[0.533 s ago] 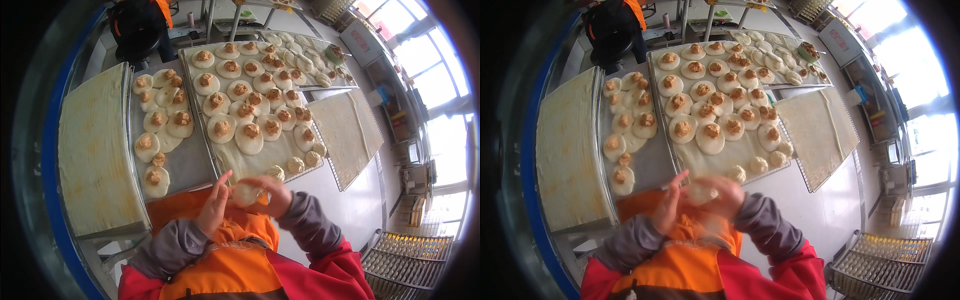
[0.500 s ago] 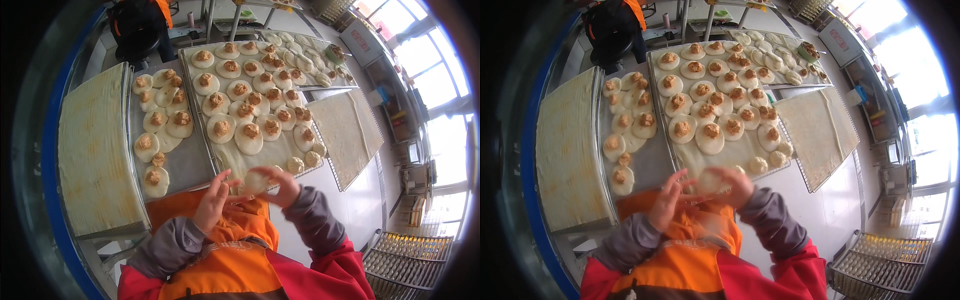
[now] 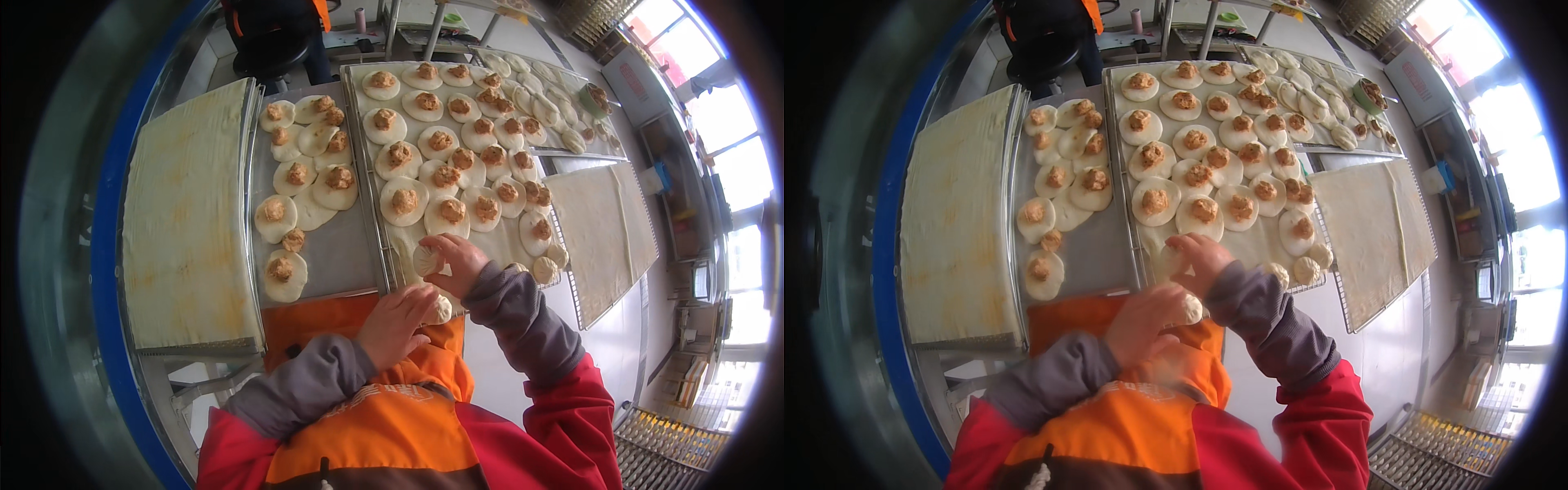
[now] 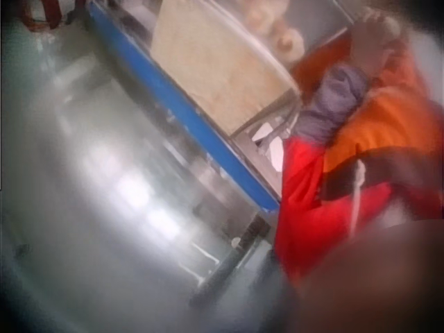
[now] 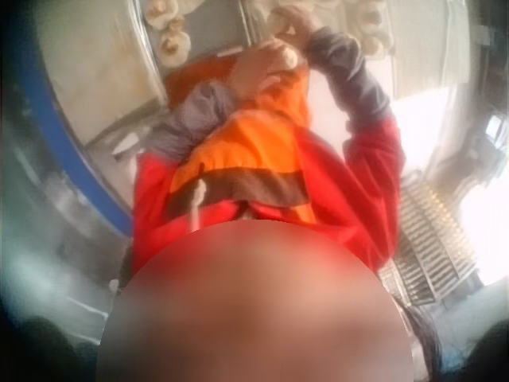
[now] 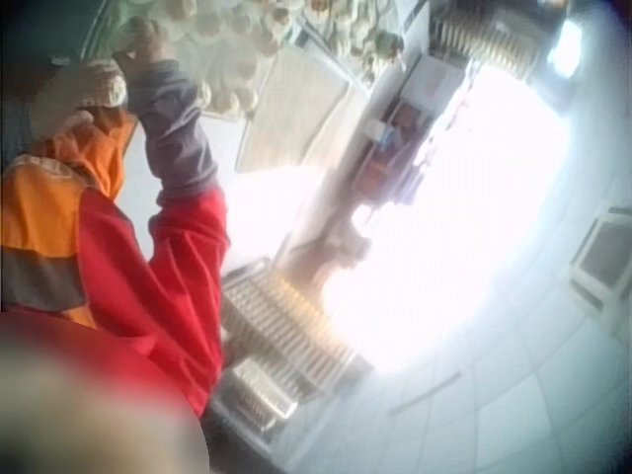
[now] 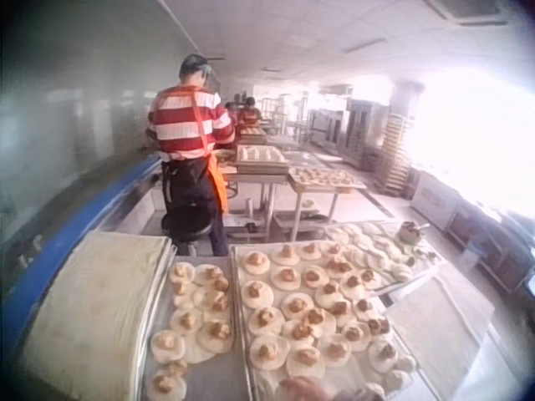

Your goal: The person places filling onto round dough discs on a tray, then folds and pleats the dough to form buns. They arrange the finished buns on trays and continue the process with additional dough discs.

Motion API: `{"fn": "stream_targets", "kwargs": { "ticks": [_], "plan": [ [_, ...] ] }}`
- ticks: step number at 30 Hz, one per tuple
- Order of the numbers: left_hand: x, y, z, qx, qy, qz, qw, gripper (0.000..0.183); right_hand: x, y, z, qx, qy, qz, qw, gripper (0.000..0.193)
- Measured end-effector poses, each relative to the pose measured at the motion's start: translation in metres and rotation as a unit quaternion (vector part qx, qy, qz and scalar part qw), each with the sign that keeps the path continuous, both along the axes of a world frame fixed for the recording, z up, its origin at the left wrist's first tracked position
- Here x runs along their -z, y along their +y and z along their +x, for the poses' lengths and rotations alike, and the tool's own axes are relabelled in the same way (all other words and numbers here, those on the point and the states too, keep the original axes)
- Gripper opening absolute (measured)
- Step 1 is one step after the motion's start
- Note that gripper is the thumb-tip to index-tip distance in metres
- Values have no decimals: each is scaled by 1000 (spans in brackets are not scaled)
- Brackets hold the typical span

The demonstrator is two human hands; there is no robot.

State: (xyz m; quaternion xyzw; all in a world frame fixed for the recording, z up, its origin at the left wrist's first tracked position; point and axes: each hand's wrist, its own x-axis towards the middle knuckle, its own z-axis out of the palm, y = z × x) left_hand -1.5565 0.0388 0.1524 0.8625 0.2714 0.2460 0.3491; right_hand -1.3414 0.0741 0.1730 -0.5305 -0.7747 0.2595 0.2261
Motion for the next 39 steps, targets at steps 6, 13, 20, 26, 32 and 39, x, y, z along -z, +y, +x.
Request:
{"fn": "stream_targets", "kwargs": {
  "ticks": [6,13,20,26,32,39],
  "plan": [
    [8,4,-10,35,86,72,993,50,1,-4,1,7,-18,-86,996,55],
    [24,39,-8,-190,0,36,981,30,13,-5,2,33,9,-106,994,57],
    [34,99,-1,-78,108,244,961,9,11,-3,7,26,1,-143,989,56],
    [37,125,-7,44,103,347,931,13,17,1,9,34,33,-158,986,56],
    [36,136,-9,-36,47,231,971,11,3,2,5,74,102,-166,978,53],
    [21,58,-30,-41,-13,120,992,17,15,16,-25,8,-59,-19,998,64]
  ]
}}
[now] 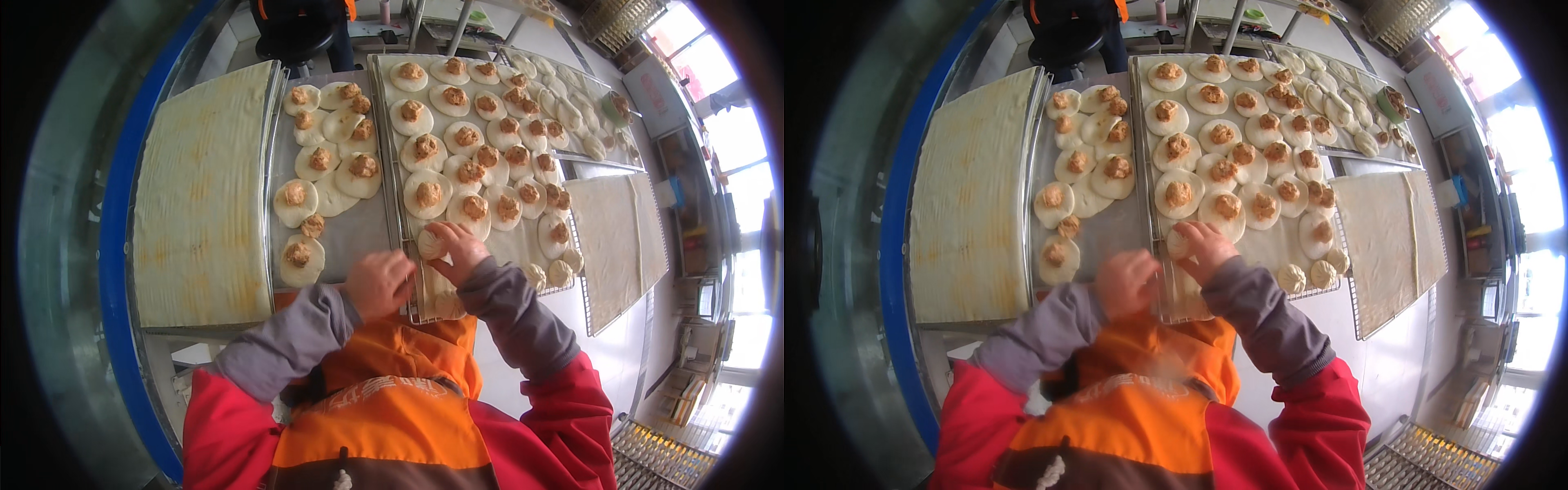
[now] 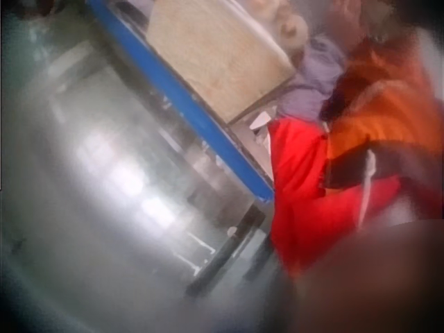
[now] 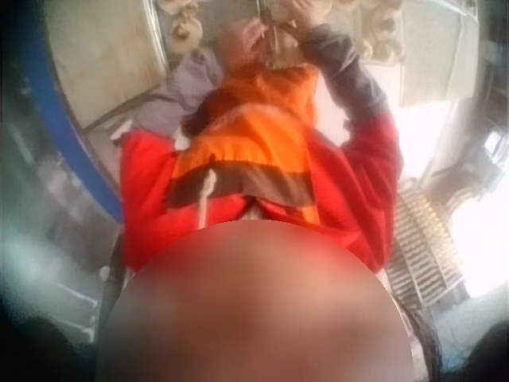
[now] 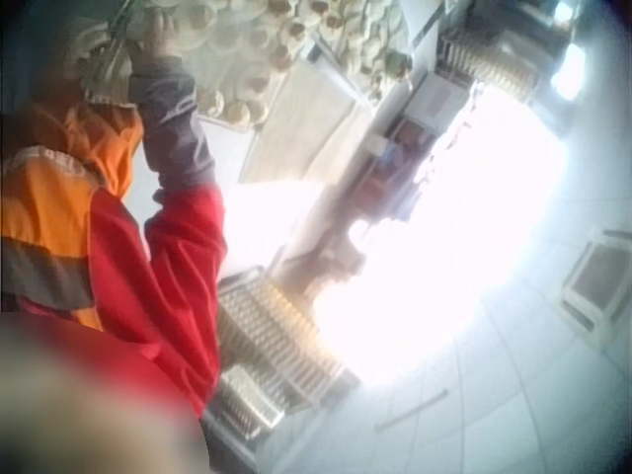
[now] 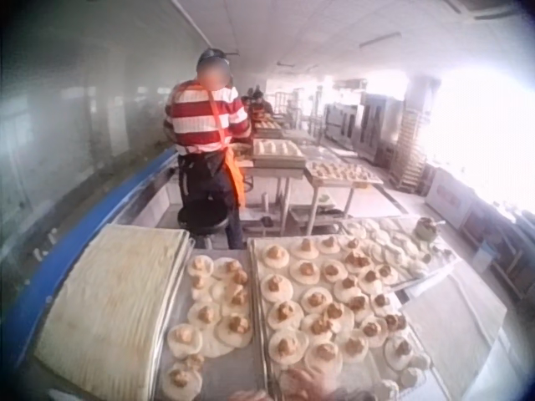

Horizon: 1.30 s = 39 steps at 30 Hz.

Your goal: The person places filling onto round dough discs on a tray, then folds and pleats the dough to form buns. They arrange the finished buns on trays and continue the process with additional dough discs.

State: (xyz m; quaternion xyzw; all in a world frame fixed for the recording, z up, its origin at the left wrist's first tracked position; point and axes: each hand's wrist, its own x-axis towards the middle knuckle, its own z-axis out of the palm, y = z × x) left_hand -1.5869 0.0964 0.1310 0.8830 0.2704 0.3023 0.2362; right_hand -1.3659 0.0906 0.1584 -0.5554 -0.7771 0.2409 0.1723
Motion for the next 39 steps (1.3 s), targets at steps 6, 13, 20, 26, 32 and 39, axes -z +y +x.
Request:
{"fn": "stream_targets", "kwargs": {
  "ticks": [6,13,20,26,32,39],
  "plan": [
    [13,-47,4,77,38,-11,996,22,-12,-13,8,51,-1,59,997,74],
    [14,-37,11,122,47,59,990,21,-26,-5,66,198,29,108,974,29],
    [9,-36,8,150,73,102,981,21,-5,45,79,147,-143,-25,978,31],
    [-10,-20,2,114,37,-4,993,22,-9,38,67,121,-148,27,981,28],
    [-32,30,47,-50,-5,15,999,31,-10,16,66,110,-43,72,990,20],
    [-29,37,62,41,224,-23,974,42,5,39,66,183,-80,12,980,42]
  ]
}}
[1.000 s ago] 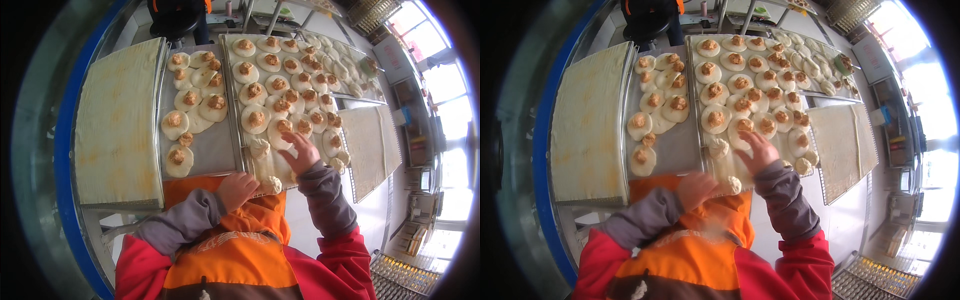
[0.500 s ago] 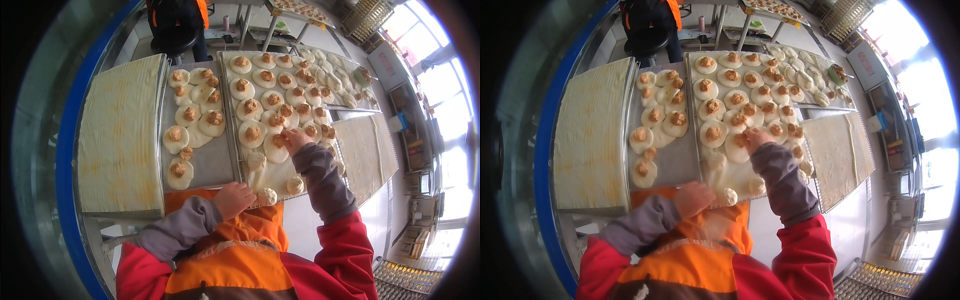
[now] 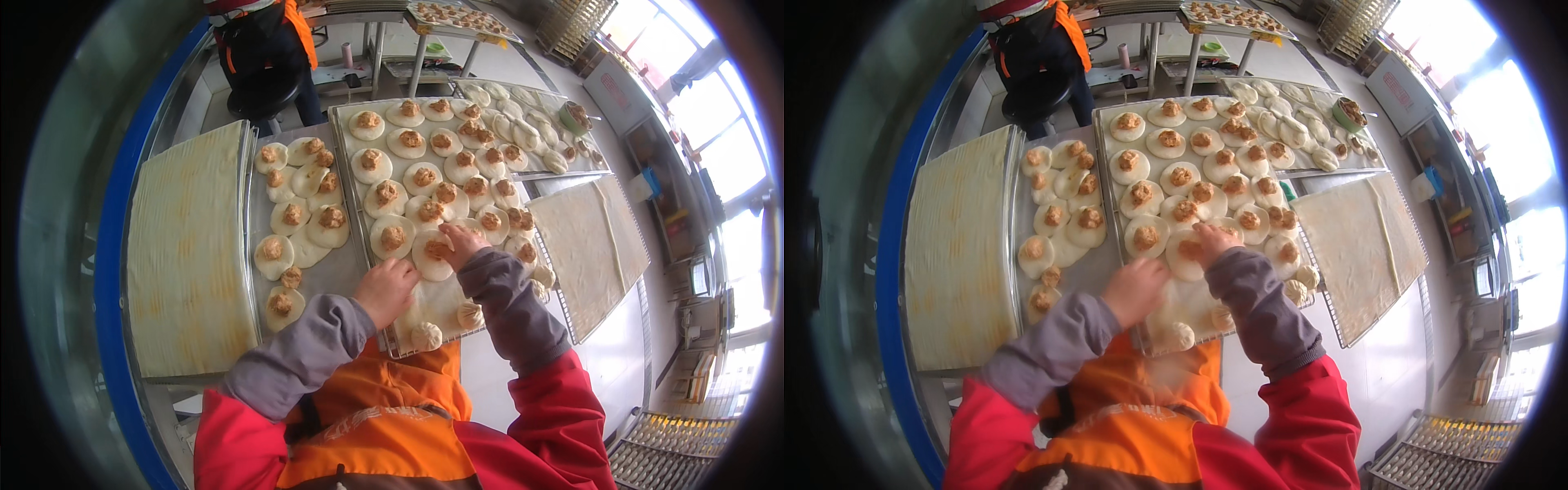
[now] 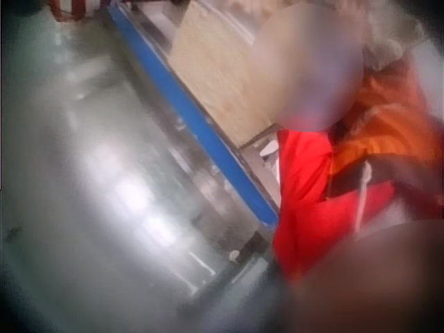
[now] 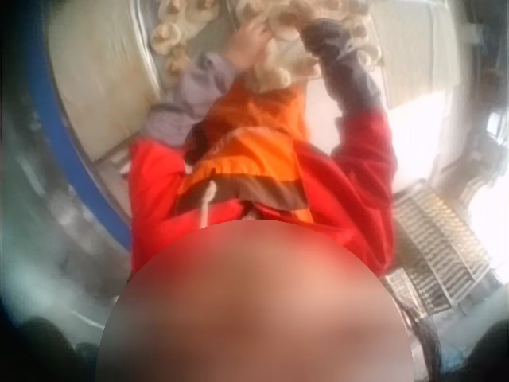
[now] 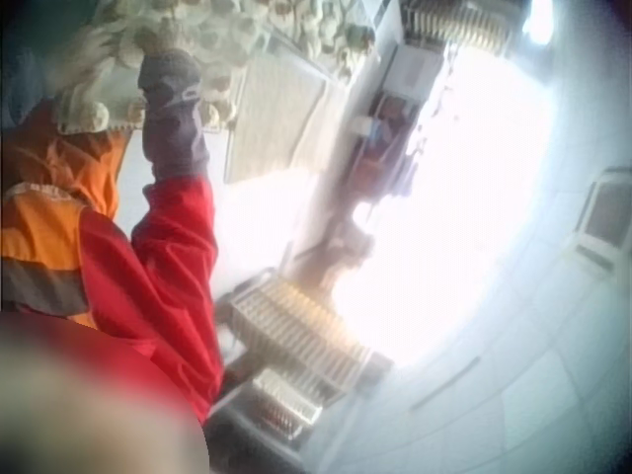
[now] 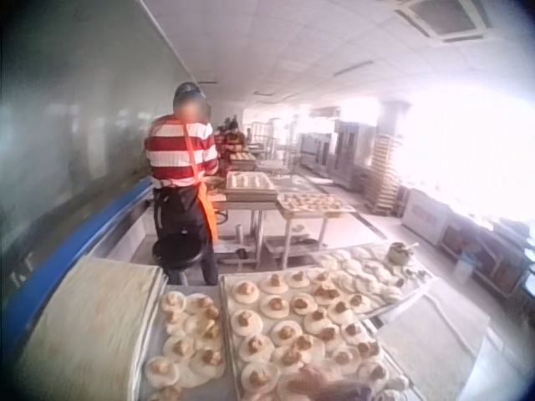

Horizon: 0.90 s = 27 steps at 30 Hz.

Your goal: The person places filling onto round dough discs on a tray, then folds and pleats the dough to form buns. They arrange the finished buns on trays and continue the process with additional dough discs.

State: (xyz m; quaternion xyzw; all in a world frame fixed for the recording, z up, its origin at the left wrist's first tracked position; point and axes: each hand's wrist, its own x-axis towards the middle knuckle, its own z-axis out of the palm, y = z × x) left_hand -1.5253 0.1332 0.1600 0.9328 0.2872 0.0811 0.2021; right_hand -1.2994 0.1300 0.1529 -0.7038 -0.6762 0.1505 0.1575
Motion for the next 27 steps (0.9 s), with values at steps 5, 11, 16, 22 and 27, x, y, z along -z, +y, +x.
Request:
{"fn": "stream_targets", "kwargs": {
  "ticks": [5,11,16,22,27],
  "plan": [
    [4,-8,-13,-52,-189,-27,980,39,-8,18,2,18,-21,-168,985,49],
    [11,-14,-8,-19,-165,-30,986,49,-12,1,-3,-109,-92,123,982,27],
    [-1,-15,-16,-87,-290,-51,952,57,-5,-22,-4,-13,127,-42,991,43],
    [-25,-48,-27,-184,-514,-437,715,56,-52,-63,-25,-11,674,-107,731,50],
    [-20,-86,-38,-149,-485,-460,729,56,-47,-125,-132,44,718,-56,693,42]
  ]
}}
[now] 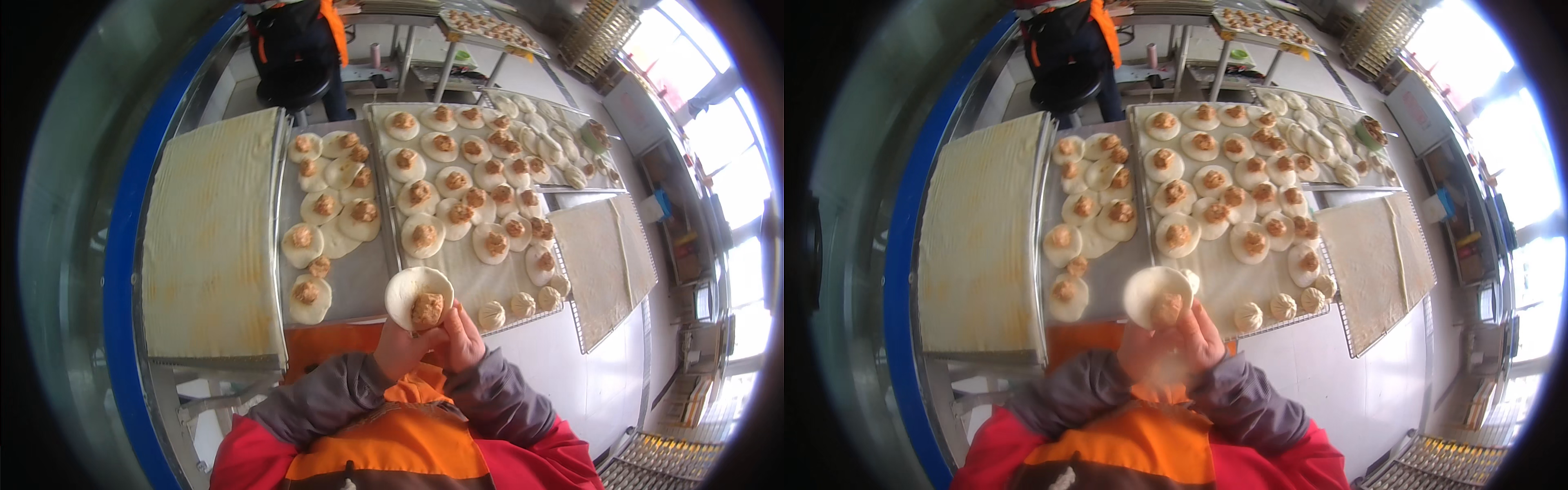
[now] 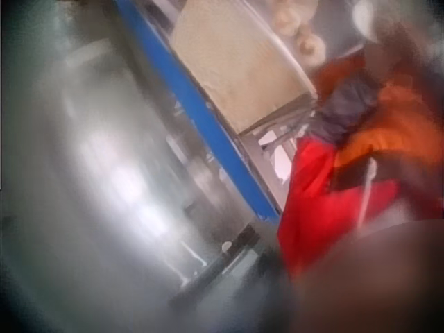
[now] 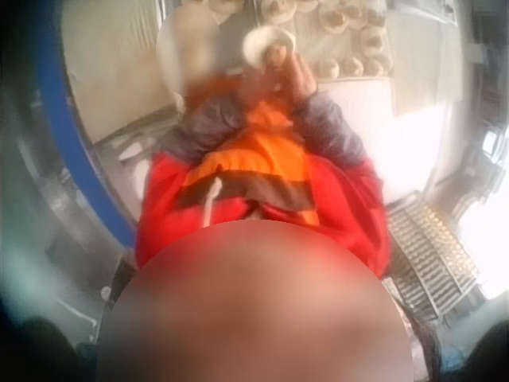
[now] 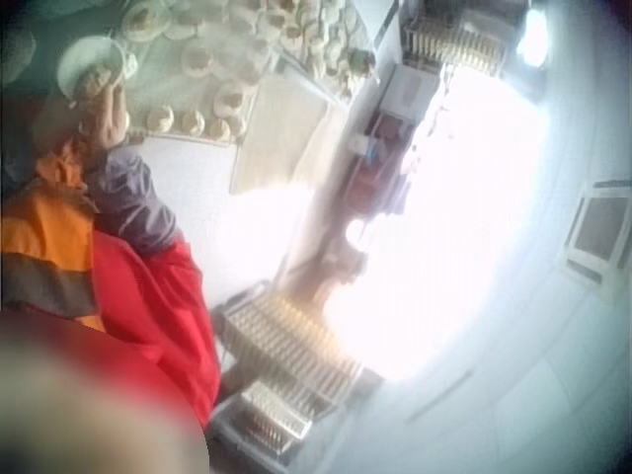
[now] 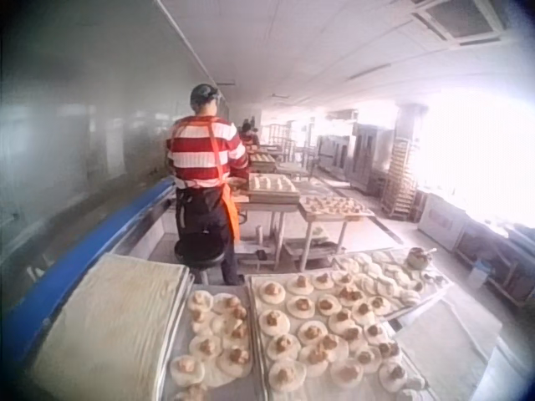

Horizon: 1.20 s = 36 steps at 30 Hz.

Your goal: The person places filling onto round dough discs on a tray, then folds and pleats the dough to form buns. They arrange the finished buns on trays and continue the process with additional dough discs.

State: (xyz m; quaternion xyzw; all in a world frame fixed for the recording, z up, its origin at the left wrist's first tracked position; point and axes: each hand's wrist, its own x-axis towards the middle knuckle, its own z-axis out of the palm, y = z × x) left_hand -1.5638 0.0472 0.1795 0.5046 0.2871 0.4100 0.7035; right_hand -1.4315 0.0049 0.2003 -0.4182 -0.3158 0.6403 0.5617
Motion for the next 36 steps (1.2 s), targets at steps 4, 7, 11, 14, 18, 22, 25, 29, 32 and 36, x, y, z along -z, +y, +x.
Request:
{"fn": "stream_targets", "kwargs": {
  "ticks": [4,7,11,14,18,22,25,29,32,36],
  "plan": [
    [2,-22,-32,-159,-14,25,987,50,13,-21,-25,-52,-111,22,992,39],
    [0,-32,-69,-88,59,-60,993,49,16,-23,-21,-85,-173,37,980,33],
    [-1,-44,-94,-44,46,-63,996,48,22,-21,-30,-65,-178,-31,981,24],
    [1,-50,-102,-39,30,-75,996,42,29,-19,-40,-112,-150,-65,980,28],
    [2,-52,-103,-62,113,-39,991,35,32,-16,-44,-135,-215,-74,964,19],
    [1,-55,-104,-95,129,-107,981,33,25,-14,-45,-101,-414,155,891,17],
    [1,-55,-103,-66,130,-57,988,33,19,-12,-48,-76,-382,134,911,19],
    [4,-52,-104,-23,96,-66,993,32,16,-8,-46,-128,-398,111,902,16],
    [3,-51,-105,-42,110,-137,984,29,15,-5,-44,-118,-481,260,829,19],
    [2,-50,-107,-24,131,-126,983,26,13,0,-45,-129,-432,245,858,19]
  ]
}}
